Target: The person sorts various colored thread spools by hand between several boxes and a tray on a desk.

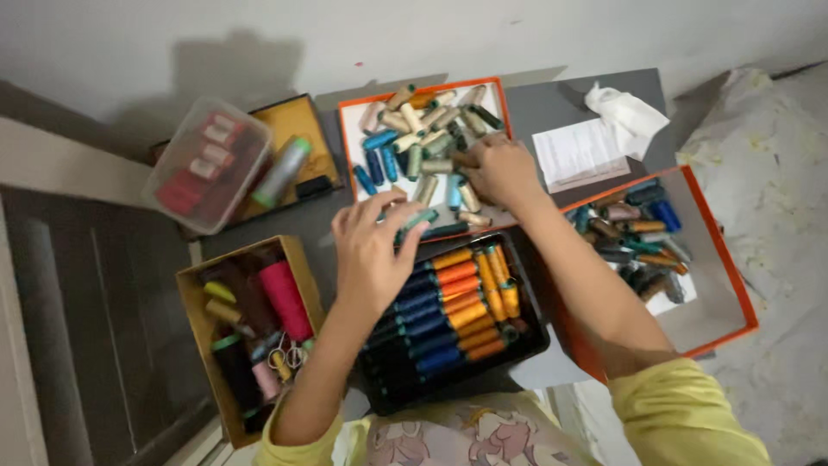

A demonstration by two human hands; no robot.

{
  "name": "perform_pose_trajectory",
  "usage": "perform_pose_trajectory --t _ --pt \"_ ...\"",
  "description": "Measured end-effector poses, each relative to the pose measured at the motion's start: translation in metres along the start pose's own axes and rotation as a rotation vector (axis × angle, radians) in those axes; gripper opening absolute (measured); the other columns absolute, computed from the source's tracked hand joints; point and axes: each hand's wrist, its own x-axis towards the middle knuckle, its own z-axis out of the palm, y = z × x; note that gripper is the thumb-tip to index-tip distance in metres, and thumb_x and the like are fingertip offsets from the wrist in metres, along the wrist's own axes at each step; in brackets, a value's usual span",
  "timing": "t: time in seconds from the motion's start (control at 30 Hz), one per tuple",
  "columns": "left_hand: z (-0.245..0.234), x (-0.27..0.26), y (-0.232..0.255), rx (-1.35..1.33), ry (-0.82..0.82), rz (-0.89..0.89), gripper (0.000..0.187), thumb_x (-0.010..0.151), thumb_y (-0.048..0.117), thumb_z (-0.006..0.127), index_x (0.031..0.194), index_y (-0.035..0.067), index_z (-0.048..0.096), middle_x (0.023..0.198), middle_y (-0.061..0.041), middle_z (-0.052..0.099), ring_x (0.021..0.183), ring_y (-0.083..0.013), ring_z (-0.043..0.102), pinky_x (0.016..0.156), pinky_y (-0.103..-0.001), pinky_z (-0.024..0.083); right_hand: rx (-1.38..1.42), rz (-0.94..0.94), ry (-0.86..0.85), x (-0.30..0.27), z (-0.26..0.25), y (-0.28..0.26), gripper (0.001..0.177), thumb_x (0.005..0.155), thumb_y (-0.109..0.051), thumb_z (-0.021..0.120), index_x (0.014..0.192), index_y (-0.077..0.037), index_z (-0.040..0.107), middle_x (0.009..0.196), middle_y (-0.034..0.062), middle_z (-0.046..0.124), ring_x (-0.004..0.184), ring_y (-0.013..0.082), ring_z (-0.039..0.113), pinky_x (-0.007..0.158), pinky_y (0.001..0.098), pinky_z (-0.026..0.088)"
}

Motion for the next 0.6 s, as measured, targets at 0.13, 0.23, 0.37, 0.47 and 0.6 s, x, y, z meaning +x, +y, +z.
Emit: perform_pose_trajectory --t 0.13,0.23,0.37,0.47,0.6 --pt "0.009 0.020 -0.001 0.032 -0.038 0.071 0.020 0.091 0.025 0.078 0.110 0.018 0.076 0.118 -0.002 0.066 0.111 -0.0268 0.061 0.102 -0.049 0.039 -0.253 -0.056 0.069 -0.003 0.017 0.003 0.024 0.078 -0.032 0.076 0.091 -0.012 0.077 0.094 0.0118 0.071 0.095 0.0332 0.069 0.079 0.0466 0.051" --pt "0.012 0.023 -0.004 0.049 -0.079 0.089 0.020 0.089 0.024 0.078 0.109 0.019 0.076 0.116 -0.002 0.067 0.111 -0.0263 0.062 0.102 -0.050 0.039 -0.169 0.023 0.056 -0.013 0.023 0.009 0.029 0.070 -0.032 0.074 0.089 -0.010 0.075 0.096 0.0132 0.072 0.096 0.0328 0.070 0.082 0.0447 0.052" --pt "0.014 0.036 -0.028 0.104 -0.077 0.060 0.021 0.089 0.021 0.076 0.109 0.019 0.076 0.117 -0.003 0.067 0.113 -0.0283 0.061 0.100 -0.049 0.040 0.039 0.172 -0.079 -0.010 0.018 0.021 0.017 0.086 -0.022 0.071 0.100 -0.013 0.075 0.100 0.0143 0.072 0.093 0.0359 0.069 0.084 0.0486 0.054" --pt "0.023 0.040 -0.040 0.121 -0.104 0.018 0.020 0.087 0.022 0.076 0.107 0.020 0.076 0.115 -0.003 0.067 0.113 -0.0293 0.061 0.098 -0.050 0.039 0.066 0.126 -0.054 -0.023 0.014 0.024 0.017 0.088 -0.023 0.072 0.101 -0.012 0.076 0.103 0.0147 0.072 0.093 0.0369 0.069 0.080 0.0501 0.055" --pt "0.033 0.045 -0.047 0.136 -0.097 0.009 0.021 0.087 0.021 0.075 0.107 0.020 0.076 0.115 -0.004 0.067 0.111 -0.0291 0.061 0.099 -0.050 0.039 0.163 0.112 0.013 -0.018 0.011 0.010 0.028 0.083 -0.028 0.076 0.103 -0.008 0.075 0.108 0.0153 0.072 0.090 0.0397 0.068 0.073 0.0502 0.054"
